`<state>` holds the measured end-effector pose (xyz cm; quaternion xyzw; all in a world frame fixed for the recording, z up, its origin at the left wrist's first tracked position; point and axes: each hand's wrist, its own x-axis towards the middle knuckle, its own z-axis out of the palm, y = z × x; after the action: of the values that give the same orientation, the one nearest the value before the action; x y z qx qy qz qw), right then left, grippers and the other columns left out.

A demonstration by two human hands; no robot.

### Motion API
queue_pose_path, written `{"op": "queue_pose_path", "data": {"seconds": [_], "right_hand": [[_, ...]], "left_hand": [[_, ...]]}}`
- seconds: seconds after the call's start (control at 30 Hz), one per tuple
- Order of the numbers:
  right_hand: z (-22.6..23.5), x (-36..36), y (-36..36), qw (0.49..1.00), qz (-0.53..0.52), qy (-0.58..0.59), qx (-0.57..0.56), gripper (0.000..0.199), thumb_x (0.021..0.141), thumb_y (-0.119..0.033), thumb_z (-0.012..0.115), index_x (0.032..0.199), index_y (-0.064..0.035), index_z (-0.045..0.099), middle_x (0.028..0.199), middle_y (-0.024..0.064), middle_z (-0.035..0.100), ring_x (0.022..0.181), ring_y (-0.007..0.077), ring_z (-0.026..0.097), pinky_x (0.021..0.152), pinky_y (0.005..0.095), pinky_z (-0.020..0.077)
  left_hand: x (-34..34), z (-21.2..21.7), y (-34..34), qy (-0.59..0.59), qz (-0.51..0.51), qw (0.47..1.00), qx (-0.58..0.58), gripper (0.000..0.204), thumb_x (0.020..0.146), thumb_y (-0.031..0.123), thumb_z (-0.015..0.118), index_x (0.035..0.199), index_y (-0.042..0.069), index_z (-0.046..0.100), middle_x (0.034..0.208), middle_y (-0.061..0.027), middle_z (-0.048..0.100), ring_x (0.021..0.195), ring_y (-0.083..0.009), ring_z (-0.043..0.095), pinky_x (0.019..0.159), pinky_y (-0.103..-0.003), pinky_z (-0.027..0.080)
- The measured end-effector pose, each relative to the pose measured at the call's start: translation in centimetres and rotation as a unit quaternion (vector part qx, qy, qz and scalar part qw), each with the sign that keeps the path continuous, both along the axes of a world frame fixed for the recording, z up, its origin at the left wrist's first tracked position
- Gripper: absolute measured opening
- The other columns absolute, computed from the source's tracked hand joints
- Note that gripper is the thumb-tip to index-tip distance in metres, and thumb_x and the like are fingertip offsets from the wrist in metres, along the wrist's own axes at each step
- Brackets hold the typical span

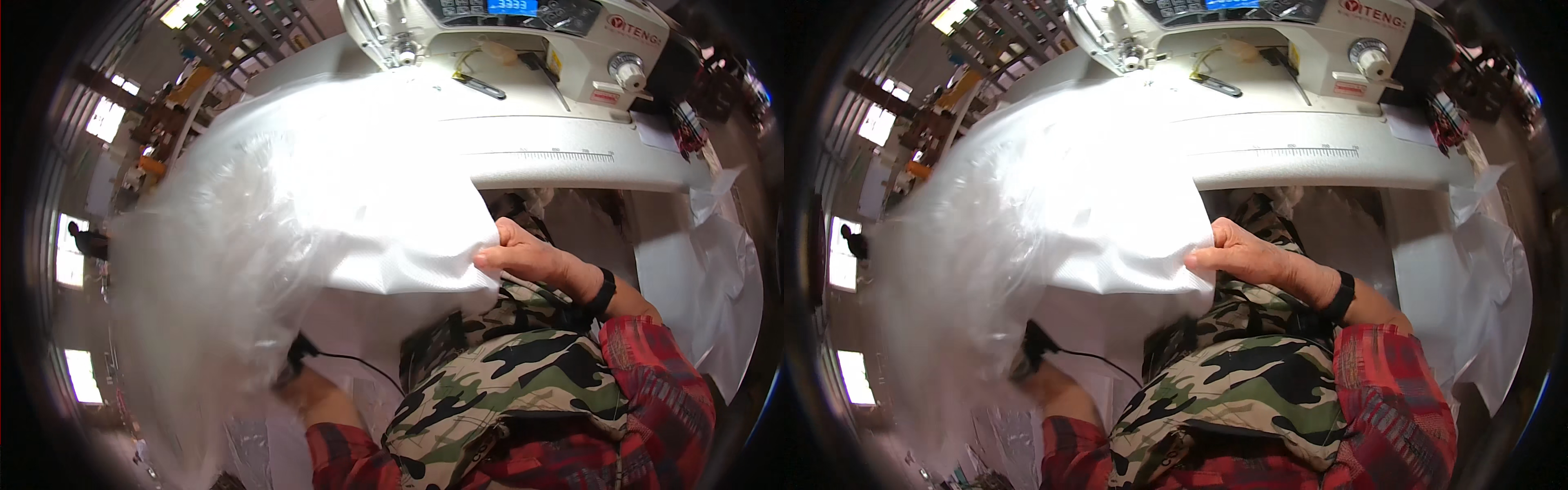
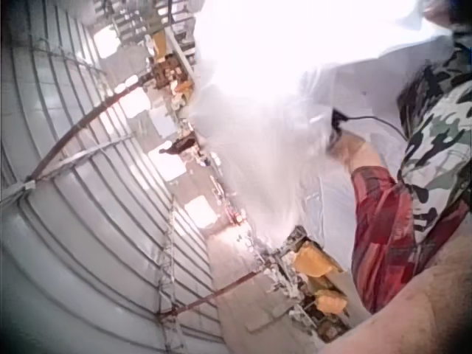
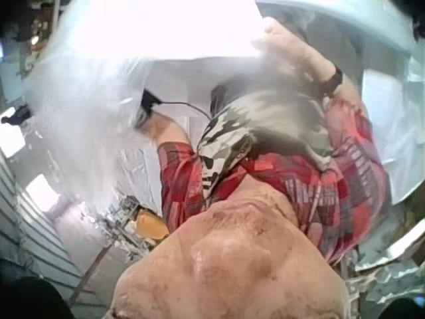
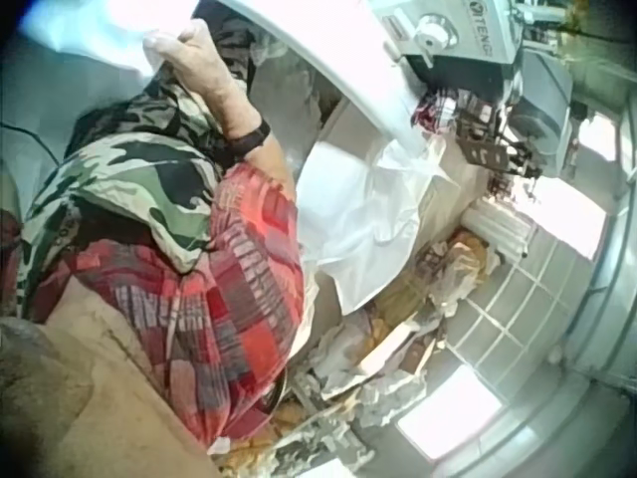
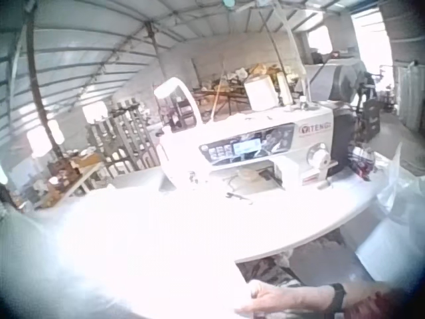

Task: Sewing large white plastic sheets together using an industrial sewing machine.

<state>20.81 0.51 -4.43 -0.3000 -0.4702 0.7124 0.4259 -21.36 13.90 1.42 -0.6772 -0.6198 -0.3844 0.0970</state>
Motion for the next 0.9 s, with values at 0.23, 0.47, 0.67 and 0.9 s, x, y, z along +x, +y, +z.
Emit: {"op": "queue_pose_path", "data": {"seconds": [0.23,0.47,0.67,0.9], "right_hand": [[-6.2,-3.6,1.8,0.970,0.123,-0.201,0.053,0.036,0.096,-0.028,0.064,0.105,0.0057,0.071,0.091,0.0039,0.069,0.087,0.0094,0.061,0.079,0.0262,0.0497],[-6.5,-4.2,2.6,0.974,0.074,-0.208,-0.042,0.040,0.095,-0.032,0.062,0.099,0.0065,0.072,0.082,0.0078,0.068,0.080,0.0137,0.063,0.071,0.0303,0.0506],[-3.9,-1.8,1.4,0.963,0.110,-0.242,0.030,0.036,0.096,-0.028,0.060,0.099,0.0063,0.069,0.081,0.0111,0.071,0.078,0.0167,0.068,0.072,0.0333,0.0530],[-1.6,-2.2,2.4,0.803,-0.184,-0.494,0.278,0.030,0.092,-0.027,0.067,0.079,-0.0008,0.061,0.069,0.0197,0.060,0.063,0.0358,0.062,0.057,0.0419,0.0480]], "left_hand": [[2.1,1.3,-0.5,0.051,-0.055,0.995,-0.065,0.031,0.100,0.021,0.059,0.125,0.002,0.061,0.112,-0.0093,0.067,0.100,-0.0161,0.062,0.087,-0.029,0.049],[5.9,-4.8,-13.6,-0.048,-0.224,0.949,-0.216,0.029,0.100,0.019,0.058,0.123,0.002,0.061,0.112,-0.0096,0.066,0.102,-0.0159,0.061,0.089,-0.029,0.048],[7.1,-11.4,-15.5,-0.123,-0.358,0.781,-0.496,0.028,0.100,0.018,0.058,0.122,0.001,0.062,0.112,-0.0098,0.065,0.103,-0.0158,0.060,0.090,-0.029,0.048],[11.9,-6.5,-15.8,-0.467,-0.398,0.649,-0.450,0.021,0.101,0.009,0.051,0.112,-0.006,0.063,0.094,-0.0139,0.068,0.088,-0.0212,0.067,0.083,-0.034,0.054]]}}
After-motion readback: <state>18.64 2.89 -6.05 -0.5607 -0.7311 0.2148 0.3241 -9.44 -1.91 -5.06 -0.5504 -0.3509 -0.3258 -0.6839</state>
